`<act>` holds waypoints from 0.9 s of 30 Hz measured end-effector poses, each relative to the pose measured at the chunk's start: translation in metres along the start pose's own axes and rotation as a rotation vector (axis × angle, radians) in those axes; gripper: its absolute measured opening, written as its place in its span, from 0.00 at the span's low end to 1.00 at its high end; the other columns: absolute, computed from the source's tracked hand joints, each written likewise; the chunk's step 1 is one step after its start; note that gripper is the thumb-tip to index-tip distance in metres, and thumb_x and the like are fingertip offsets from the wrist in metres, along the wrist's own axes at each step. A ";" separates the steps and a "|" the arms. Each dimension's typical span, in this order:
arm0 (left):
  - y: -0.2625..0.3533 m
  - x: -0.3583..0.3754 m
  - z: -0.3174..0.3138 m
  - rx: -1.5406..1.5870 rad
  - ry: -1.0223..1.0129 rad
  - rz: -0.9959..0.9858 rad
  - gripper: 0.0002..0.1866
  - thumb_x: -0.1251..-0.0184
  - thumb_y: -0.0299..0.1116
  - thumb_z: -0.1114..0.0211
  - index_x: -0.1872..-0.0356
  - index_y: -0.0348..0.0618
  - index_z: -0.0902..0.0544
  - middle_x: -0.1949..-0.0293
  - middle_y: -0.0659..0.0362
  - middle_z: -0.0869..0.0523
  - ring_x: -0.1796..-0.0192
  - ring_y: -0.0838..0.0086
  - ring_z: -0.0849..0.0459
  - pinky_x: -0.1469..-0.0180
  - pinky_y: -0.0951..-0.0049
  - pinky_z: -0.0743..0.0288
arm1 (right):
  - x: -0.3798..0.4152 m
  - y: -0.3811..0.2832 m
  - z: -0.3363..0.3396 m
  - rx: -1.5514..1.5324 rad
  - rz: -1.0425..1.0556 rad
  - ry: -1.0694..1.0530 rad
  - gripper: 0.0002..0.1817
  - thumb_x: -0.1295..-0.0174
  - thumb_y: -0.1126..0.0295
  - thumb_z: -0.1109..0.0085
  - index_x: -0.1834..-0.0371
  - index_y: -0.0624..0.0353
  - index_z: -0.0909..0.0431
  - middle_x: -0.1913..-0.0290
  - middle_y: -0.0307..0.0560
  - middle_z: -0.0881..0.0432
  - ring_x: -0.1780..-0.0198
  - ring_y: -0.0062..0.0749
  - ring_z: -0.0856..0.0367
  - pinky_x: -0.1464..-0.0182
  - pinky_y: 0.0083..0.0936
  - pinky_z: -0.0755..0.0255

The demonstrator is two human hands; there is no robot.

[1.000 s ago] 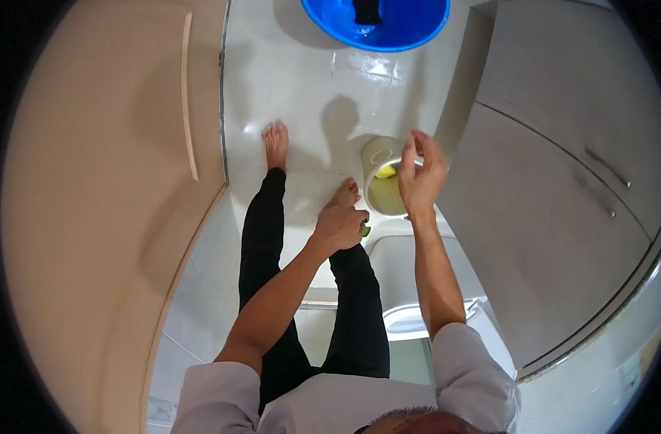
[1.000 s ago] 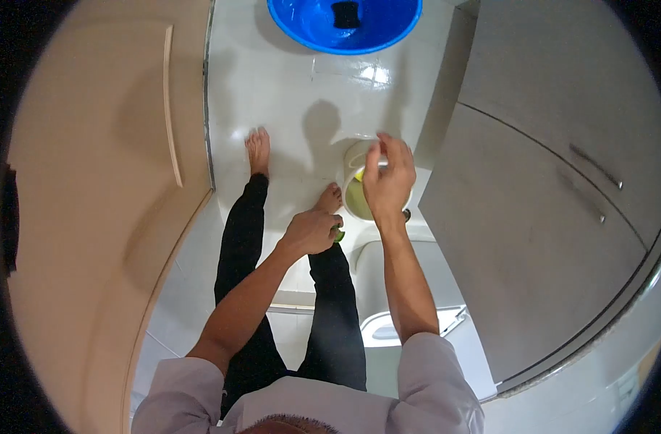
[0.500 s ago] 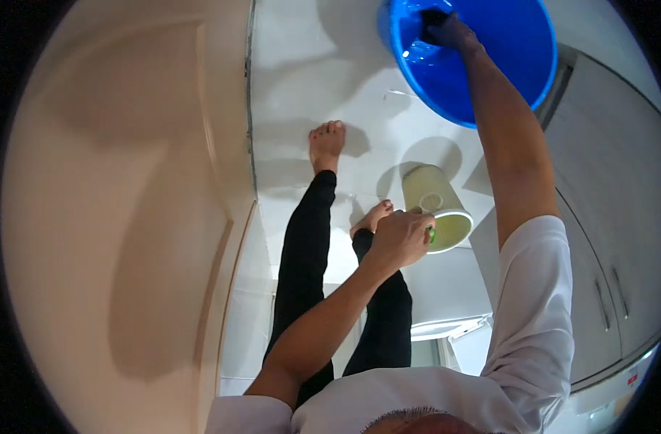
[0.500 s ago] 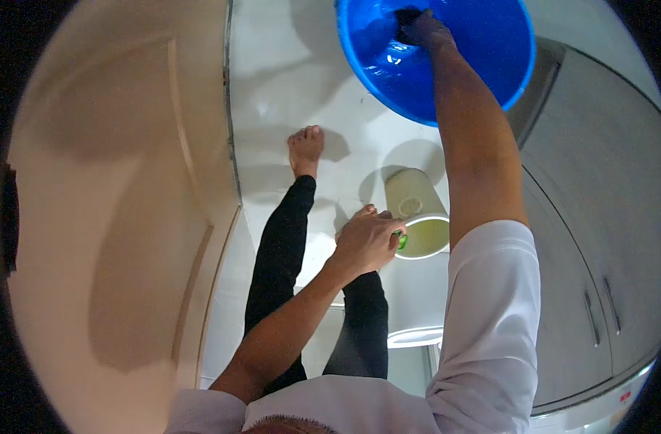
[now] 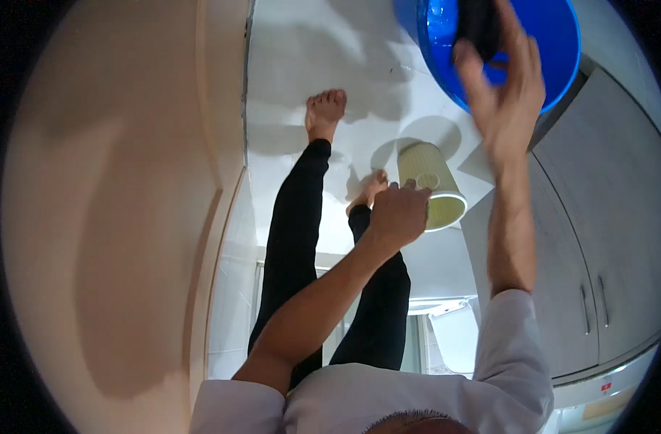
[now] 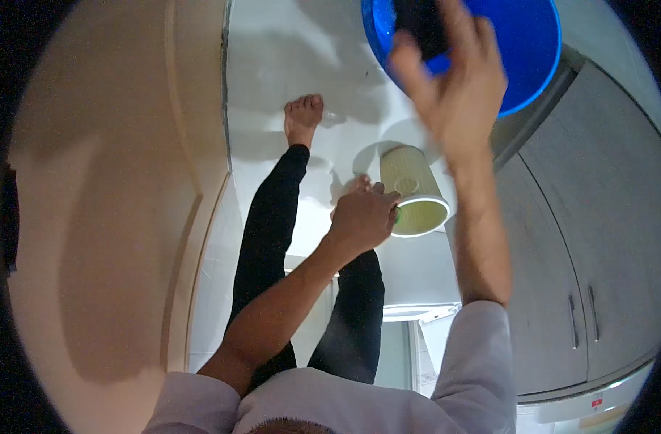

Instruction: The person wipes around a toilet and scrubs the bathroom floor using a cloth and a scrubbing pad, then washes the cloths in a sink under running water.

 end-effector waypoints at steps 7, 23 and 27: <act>-0.029 0.069 0.006 -0.222 -0.102 0.010 0.13 0.34 0.31 0.34 0.49 0.47 0.11 0.55 0.48 0.13 0.54 0.56 0.10 0.56 0.56 0.14 | 0.157 0.002 -0.202 0.037 0.099 -0.271 0.41 0.43 0.63 0.31 0.22 0.25 0.29 0.41 0.57 0.18 0.42 0.54 0.17 0.43 0.46 0.17; -0.263 0.242 -0.188 -0.191 -0.527 0.342 0.15 0.38 0.29 0.36 0.50 0.47 0.12 0.56 0.48 0.12 0.54 0.55 0.09 0.54 0.55 0.14 | 0.438 -0.054 -0.483 0.011 0.432 -0.735 0.38 0.36 0.49 0.31 0.21 0.33 0.32 0.15 0.30 0.42 0.16 0.32 0.44 0.17 0.41 0.44; -0.254 0.260 -0.168 -0.015 -0.476 0.292 0.15 0.32 0.33 0.34 0.46 0.46 0.14 0.53 0.50 0.14 0.51 0.56 0.10 0.53 0.55 0.14 | 0.433 -0.052 -0.503 -0.045 0.558 -0.678 0.29 0.26 0.57 0.41 0.22 0.35 0.32 0.19 0.30 0.35 0.16 0.31 0.45 0.19 0.42 0.44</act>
Point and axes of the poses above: each hand's wrist, its own x-axis away from the middle knuckle, its own z-axis out of the back of the hand, y = z × x, the point moved 9 cm from there along -x, towards the middle knuckle
